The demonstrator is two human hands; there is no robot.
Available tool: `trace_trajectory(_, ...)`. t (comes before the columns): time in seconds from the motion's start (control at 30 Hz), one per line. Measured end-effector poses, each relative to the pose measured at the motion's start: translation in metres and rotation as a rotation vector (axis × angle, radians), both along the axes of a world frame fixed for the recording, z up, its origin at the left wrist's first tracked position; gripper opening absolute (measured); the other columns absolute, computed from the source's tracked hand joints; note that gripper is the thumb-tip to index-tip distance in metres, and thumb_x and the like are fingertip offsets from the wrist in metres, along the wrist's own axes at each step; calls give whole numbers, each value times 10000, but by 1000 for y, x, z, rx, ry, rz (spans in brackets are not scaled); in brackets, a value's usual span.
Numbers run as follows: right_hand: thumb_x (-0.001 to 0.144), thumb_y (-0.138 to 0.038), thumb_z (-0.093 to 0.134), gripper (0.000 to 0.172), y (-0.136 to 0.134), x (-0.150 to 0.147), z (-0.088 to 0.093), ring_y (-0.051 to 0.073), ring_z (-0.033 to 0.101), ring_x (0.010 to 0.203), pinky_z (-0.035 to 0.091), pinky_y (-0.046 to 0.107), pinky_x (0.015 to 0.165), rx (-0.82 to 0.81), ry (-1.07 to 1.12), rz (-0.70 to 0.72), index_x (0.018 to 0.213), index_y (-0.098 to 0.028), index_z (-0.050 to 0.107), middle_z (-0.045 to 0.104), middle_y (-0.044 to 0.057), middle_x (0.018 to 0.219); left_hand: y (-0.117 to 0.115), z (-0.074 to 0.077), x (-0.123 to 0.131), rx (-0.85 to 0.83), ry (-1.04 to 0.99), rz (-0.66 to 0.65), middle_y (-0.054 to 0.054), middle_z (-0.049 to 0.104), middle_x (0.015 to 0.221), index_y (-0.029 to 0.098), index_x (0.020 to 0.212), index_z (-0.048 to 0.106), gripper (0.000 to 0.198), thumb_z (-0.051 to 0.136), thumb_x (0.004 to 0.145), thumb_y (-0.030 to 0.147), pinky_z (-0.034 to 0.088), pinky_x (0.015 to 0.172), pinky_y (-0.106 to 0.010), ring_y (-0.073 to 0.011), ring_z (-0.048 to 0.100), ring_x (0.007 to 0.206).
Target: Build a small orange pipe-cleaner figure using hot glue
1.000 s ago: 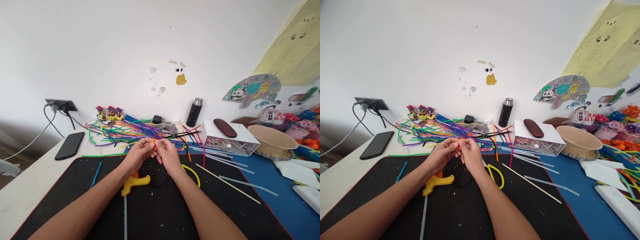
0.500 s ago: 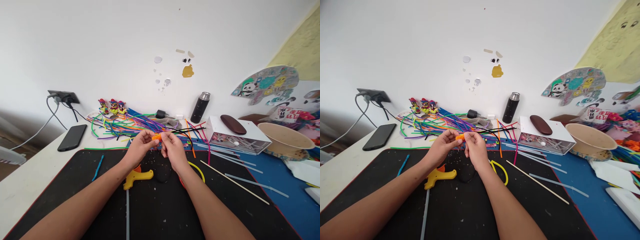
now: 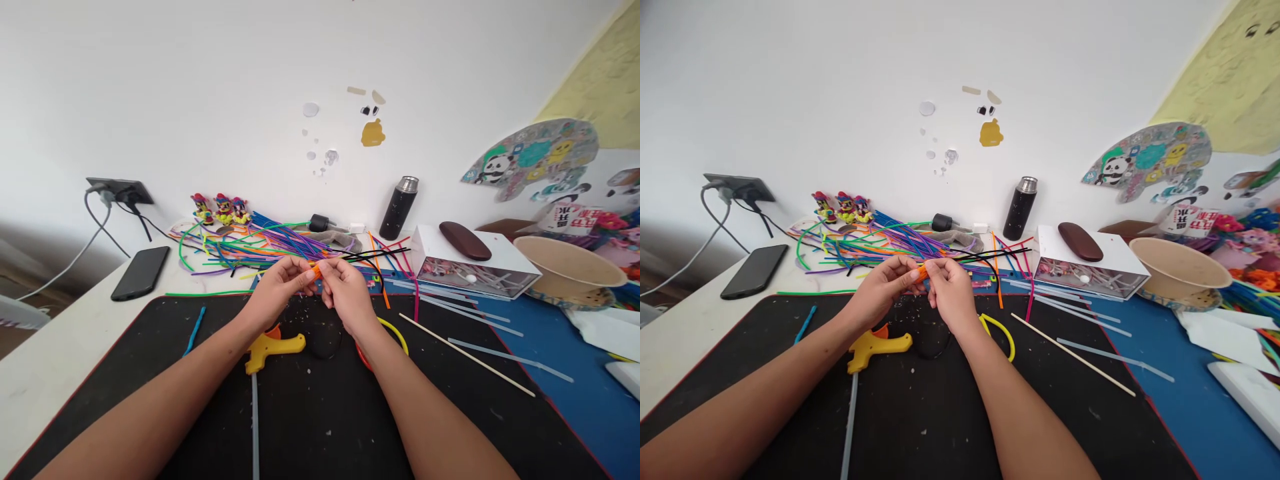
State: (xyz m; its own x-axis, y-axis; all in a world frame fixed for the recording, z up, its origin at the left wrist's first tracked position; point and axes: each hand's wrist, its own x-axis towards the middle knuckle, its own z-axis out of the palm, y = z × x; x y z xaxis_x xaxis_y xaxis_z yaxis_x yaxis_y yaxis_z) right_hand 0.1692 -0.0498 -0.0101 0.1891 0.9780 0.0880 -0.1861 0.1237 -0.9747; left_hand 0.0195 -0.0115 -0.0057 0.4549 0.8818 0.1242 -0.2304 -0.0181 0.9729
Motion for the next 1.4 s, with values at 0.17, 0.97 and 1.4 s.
trace_trajectory(0.17, 860, -568, 731, 403, 0, -1, 2, 74, 423, 337, 313, 201, 349, -17, 21, 7, 940, -183, 640, 491, -104, 504, 0, -1, 2, -28, -15, 21, -8, 702, 774, 177, 899, 638, 377, 902, 760, 407, 544, 682, -271, -151, 674, 700)
trace_trajectory(0.97, 912, -560, 654, 360, -2, -3, -1, 89, 398, 321, 282, 217, 351, 7, -144, -12, 859, -206, 611, 437, -109, 441, 0, -1, 1, 42, 19, 97, 13, 684, 744, 190, 849, 632, 411, 935, 680, 410, 569, 696, -302, -158, 669, 680)
trace_trajectory(1.4, 889, -563, 694, 380, -3, -6, -2, 85, 387, 308, 283, 205, 336, 4, -81, 51, 969, -205, 591, 439, -134, 453, 2, -3, -1, 104, 13, 111, 4, 691, 775, 190, 865, 644, 349, 901, 743, 392, 542, 684, -275, -152, 665, 713)
